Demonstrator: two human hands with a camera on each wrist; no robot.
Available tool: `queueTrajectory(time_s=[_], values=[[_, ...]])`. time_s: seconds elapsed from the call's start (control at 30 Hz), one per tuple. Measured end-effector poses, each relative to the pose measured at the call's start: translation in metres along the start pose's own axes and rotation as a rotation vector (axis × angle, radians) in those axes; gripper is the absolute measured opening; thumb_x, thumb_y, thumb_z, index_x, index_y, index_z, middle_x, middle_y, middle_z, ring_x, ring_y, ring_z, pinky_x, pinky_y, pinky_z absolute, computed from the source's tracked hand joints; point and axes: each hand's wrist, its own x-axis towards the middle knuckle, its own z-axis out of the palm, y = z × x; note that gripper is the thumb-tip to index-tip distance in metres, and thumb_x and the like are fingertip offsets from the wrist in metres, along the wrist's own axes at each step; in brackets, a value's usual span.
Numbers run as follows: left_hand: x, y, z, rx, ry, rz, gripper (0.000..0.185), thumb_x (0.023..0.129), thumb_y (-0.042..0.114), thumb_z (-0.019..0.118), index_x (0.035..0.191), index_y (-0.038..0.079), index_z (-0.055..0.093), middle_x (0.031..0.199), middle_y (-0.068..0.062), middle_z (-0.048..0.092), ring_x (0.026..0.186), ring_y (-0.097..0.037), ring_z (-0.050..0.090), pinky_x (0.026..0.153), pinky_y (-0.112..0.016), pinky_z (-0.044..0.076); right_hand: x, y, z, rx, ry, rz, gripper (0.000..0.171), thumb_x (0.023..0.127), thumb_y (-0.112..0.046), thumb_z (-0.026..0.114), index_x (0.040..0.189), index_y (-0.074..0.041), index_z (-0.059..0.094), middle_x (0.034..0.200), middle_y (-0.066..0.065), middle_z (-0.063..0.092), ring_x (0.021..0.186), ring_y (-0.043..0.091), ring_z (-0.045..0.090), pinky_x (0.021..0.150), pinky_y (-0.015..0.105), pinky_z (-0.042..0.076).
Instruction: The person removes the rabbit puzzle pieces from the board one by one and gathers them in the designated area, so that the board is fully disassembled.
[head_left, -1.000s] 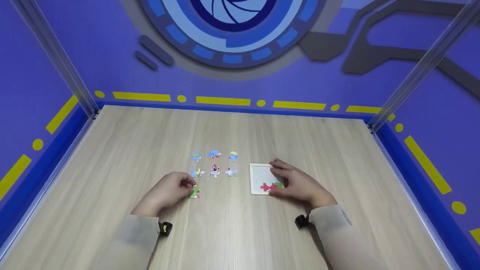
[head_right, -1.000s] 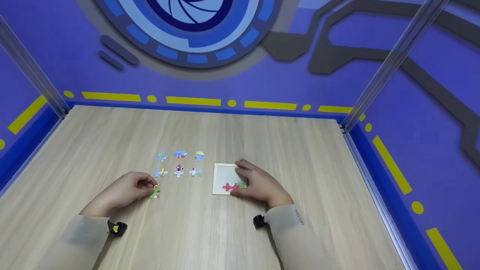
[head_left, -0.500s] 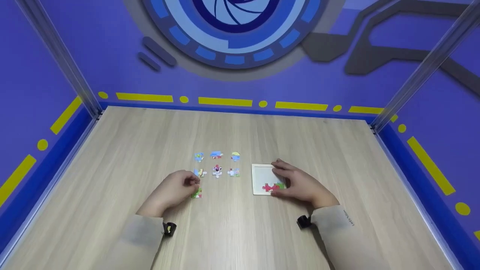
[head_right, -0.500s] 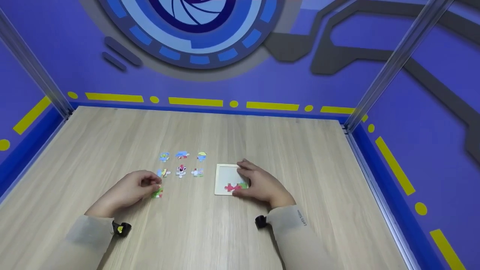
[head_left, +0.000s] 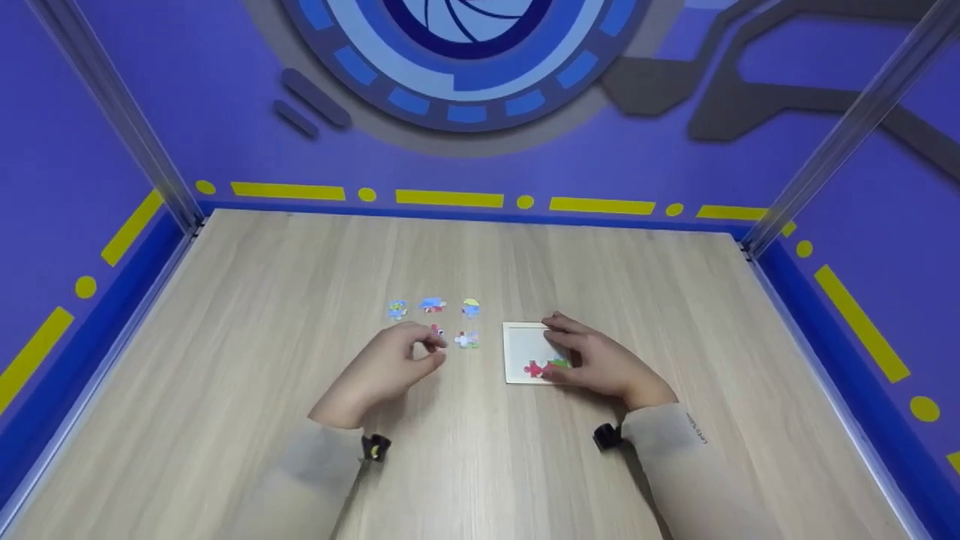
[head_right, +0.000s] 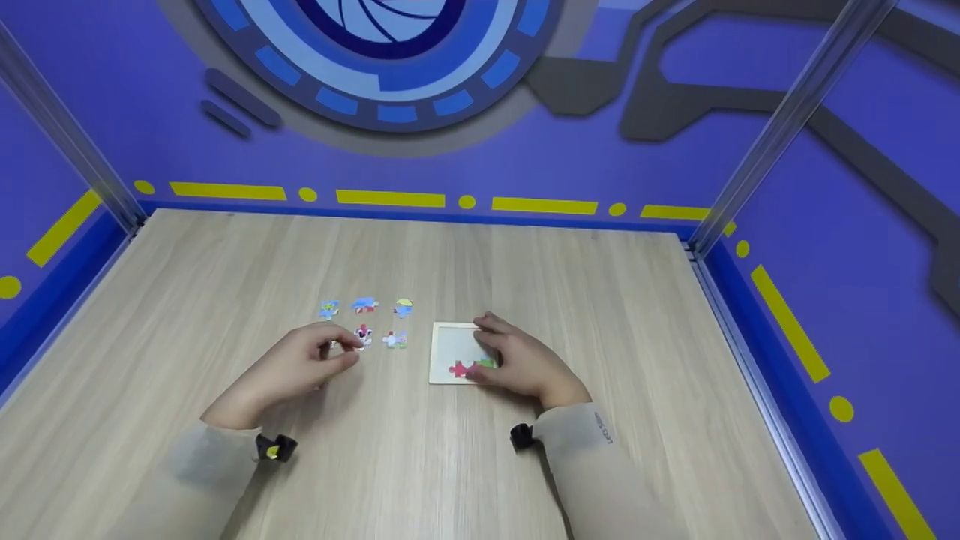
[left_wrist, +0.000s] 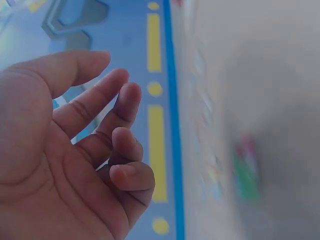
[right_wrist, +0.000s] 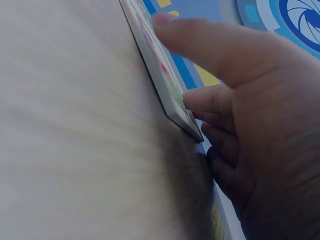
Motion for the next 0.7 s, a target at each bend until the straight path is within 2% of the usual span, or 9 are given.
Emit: queueTrajectory(time_s=[0.07, 0.17, 0.3, 0.5, 0.7], values=[[0.007, 0.014, 0.006, -0.009, -0.013, 0.037, 0.022, 0.109, 0.023, 0.072, 0.125, 0.011, 0.082, 0.125, -0.004, 0.079, 0.097, -0.018, 0.061, 0.096, -0.042, 0.054, -0.001, 0.0, 0.0, 0.007, 0.0, 0.0, 0.085, 0.1, -0.058, 0.081, 0.164, -0.007, 0.058, 0.182, -0.001, 0.044, 0.175, 0.029, 0.031, 0.139, 0.056, 0.034], [0.016, 0.033, 0.016, -0.033, -0.033, 0.088, 0.023, 0.109, 0.024, 0.072, 0.125, 0.011, 0.082, 0.125, -0.005, 0.079, 0.104, -0.023, 0.066, 0.098, -0.045, 0.055, -0.001, 0.0, 0.0, 0.01, -0.001, 0.001, 0.082, 0.101, -0.057, 0.078, 0.164, -0.008, 0.058, 0.182, -0.001, 0.044, 0.175, 0.029, 0.03, 0.139, 0.057, 0.033], [0.028, 0.054, 0.028, -0.064, -0.06, 0.133, 0.025, 0.109, 0.026, 0.071, 0.125, 0.011, 0.083, 0.125, -0.005, 0.08, 0.119, -0.027, 0.071, 0.108, -0.05, 0.056, -0.001, 0.0, -0.001, 0.009, 0.003, -0.012, 0.082, 0.102, -0.057, 0.078, 0.163, -0.007, 0.059, 0.182, 0.002, 0.044, 0.175, 0.032, 0.031, 0.139, 0.059, 0.034], [0.041, 0.073, 0.046, -0.072, -0.082, 0.122, 0.027, 0.108, 0.03, 0.07, 0.126, 0.013, 0.083, 0.126, -0.003, 0.079, 0.124, -0.025, 0.071, 0.111, -0.049, 0.056, -0.001, 0.005, -0.007, 0.039, 0.013, -0.025, 0.085, 0.098, -0.053, 0.085, 0.163, -0.006, 0.059, 0.181, 0.002, 0.045, 0.176, 0.033, 0.028, 0.139, 0.061, 0.033], [0.048, 0.078, 0.064, -0.057, -0.104, 0.083, 0.035, 0.108, 0.031, 0.071, 0.138, 0.016, 0.08, 0.137, -0.007, 0.077, 0.132, -0.03, 0.072, 0.114, -0.052, 0.056, -0.002, 0.007, -0.01, 0.052, 0.009, -0.001, 0.092, 0.09, -0.054, 0.093, 0.163, -0.007, 0.06, 0.18, 0.001, 0.047, 0.176, 0.033, 0.029, 0.139, 0.061, 0.031]])
